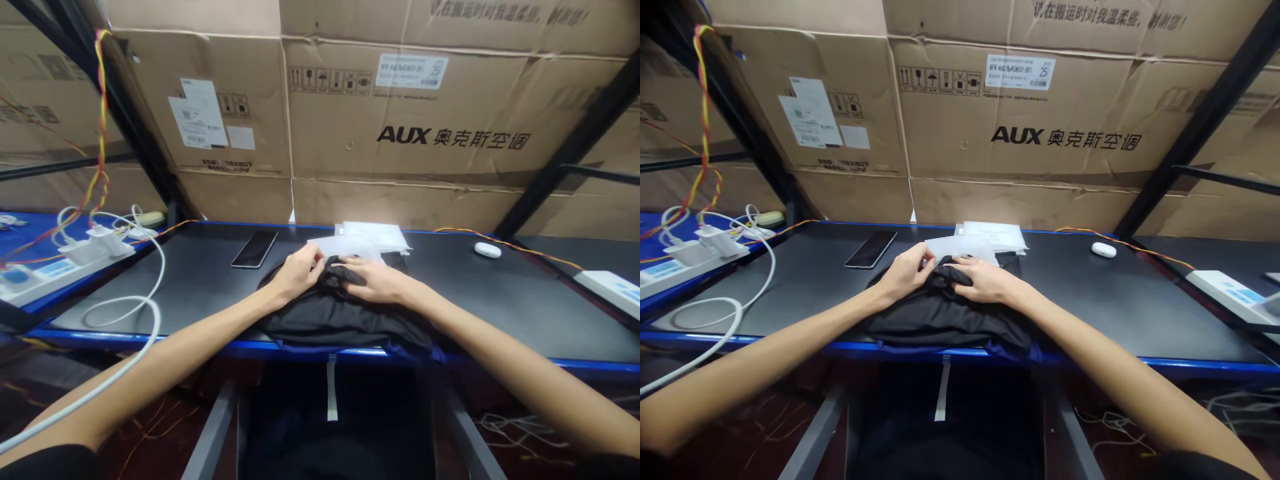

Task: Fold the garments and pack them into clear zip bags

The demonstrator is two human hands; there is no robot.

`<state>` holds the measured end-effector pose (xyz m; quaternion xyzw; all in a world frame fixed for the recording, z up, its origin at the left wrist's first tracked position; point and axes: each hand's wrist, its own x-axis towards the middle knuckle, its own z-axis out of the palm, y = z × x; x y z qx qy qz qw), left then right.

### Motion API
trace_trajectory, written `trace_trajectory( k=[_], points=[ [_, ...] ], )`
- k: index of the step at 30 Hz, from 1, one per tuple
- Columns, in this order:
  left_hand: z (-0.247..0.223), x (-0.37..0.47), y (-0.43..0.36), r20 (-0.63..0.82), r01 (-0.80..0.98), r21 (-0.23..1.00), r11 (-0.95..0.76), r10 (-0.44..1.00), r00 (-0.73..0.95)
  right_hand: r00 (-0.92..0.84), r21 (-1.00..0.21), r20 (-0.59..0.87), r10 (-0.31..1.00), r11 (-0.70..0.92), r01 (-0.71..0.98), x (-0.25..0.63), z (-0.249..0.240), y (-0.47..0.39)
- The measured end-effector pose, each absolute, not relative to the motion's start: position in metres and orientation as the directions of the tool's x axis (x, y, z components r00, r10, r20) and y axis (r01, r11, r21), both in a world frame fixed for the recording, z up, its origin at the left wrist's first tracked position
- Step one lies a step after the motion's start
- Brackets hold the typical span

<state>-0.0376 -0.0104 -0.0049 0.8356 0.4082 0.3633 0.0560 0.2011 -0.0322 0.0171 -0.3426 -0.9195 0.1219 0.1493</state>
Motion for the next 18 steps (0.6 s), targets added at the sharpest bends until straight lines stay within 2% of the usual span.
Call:
trace_trajectory(
  k=[4, 10, 14, 18],
  points=[
    [-0.003, -0.039, -0.011, 0.548, 0.614, 0.39, -0.686, 0.709, 0.443, -0.626, -0.291, 0.249, 0.739, 0.674, 0.679, 0.184, 0.022, -0.029],
    [-0.005, -0.039, -0.011, 0.56, 0.545, 0.472, -0.693, 0.713, 0.421, -0.395, -0.053, 0.17, 0.903, 0.408, 0.911, 0.16, 0.015, -0.016],
    [-0.006, -0.039, -0.011, 0.568, 0.525, 0.483, -0.701, 0.707, 0.421, -0.332, -0.04, 0.163, 0.929, 0.342, 0.939, 0.149, 0.013, -0.008],
    [-0.005, -0.04, -0.01, 0.56, 0.536, 0.496, -0.683, 0.724, 0.403, -0.387, -0.056, 0.155, 0.909, 0.399, 0.915, 0.159, 0.021, -0.01]
  ],
)
